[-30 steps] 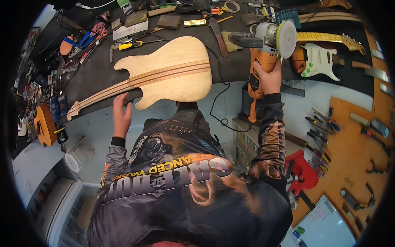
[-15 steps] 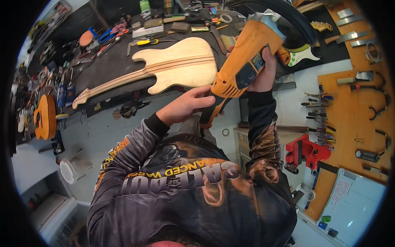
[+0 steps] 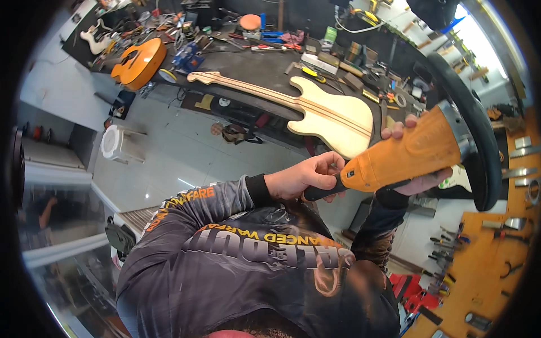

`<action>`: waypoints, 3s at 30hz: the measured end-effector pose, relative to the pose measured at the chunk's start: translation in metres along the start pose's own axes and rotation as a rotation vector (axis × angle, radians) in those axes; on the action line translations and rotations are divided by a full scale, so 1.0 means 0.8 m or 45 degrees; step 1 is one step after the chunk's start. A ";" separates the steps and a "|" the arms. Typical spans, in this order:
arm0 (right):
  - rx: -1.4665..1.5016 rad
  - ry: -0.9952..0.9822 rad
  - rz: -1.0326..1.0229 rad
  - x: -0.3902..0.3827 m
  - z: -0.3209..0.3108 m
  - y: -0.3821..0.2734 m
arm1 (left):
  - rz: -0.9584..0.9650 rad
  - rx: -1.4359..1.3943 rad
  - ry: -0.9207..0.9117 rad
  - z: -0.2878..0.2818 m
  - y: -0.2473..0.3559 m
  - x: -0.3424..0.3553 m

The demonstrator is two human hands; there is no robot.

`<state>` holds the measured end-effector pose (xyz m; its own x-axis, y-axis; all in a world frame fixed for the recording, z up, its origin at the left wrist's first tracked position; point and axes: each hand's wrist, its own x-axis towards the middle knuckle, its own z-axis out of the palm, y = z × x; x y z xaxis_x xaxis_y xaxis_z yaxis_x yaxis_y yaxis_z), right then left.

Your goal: The person uses a power sander on the front of a wooden instrument body, wipes the surface with a yellow cloth, and then picks up the instrument to sand the back and neck.

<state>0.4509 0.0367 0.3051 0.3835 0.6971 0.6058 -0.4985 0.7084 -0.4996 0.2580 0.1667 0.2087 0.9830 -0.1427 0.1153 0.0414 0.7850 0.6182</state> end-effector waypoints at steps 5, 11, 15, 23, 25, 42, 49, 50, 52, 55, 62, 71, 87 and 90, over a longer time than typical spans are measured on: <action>-0.036 -0.085 -0.062 0.002 -0.005 -0.027 | 0.058 0.138 0.119 0.028 0.014 0.002; -0.030 -0.057 -0.070 -0.011 -0.028 -0.060 | 0.104 0.197 0.231 0.040 -0.003 0.031; -0.018 -0.016 -0.072 -0.023 -0.046 -0.077 | 0.132 0.196 0.208 0.041 -0.012 0.049; -0.040 0.092 -0.146 -0.039 -0.061 -0.089 | 0.105 0.208 0.163 0.041 -0.021 0.069; -0.028 0.092 -0.151 -0.040 -0.061 -0.088 | 0.061 0.232 0.147 0.042 -0.016 0.072; 0.051 0.121 -0.219 -0.024 -0.038 -0.057 | 0.073 0.557 0.159 0.029 -0.006 0.047; -0.006 0.052 -0.165 -0.022 -0.036 -0.052 | 0.010 0.318 0.115 0.027 -0.001 0.037; -0.016 0.040 -0.156 -0.022 -0.035 -0.053 | 0.001 0.289 0.090 0.028 0.000 0.038; -0.027 0.025 -0.150 -0.022 -0.032 -0.052 | -0.016 0.298 0.108 0.034 0.004 0.034; -0.045 0.038 -0.135 -0.025 -0.026 -0.052 | 0.001 0.273 0.130 0.037 0.002 0.032; 0.026 0.008 -0.131 -0.025 -0.020 -0.047 | -0.015 0.223 0.176 0.039 0.001 0.020; 0.059 0.044 -0.162 -0.029 -0.015 -0.037 | 0.082 0.254 0.314 0.045 -0.003 0.003; 0.115 -0.116 -0.045 -0.021 -0.003 -0.031 | 0.044 0.331 0.193 0.045 0.018 -0.012; 0.125 -0.137 -0.039 -0.018 -0.003 -0.027 | -0.035 0.379 0.196 0.051 0.029 -0.014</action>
<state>0.4578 0.0118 0.3059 0.3167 0.6559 0.6853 -0.5638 0.7111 -0.4201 0.2403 0.1621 0.2539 0.9987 -0.0508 -0.0094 0.0366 0.5681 0.8221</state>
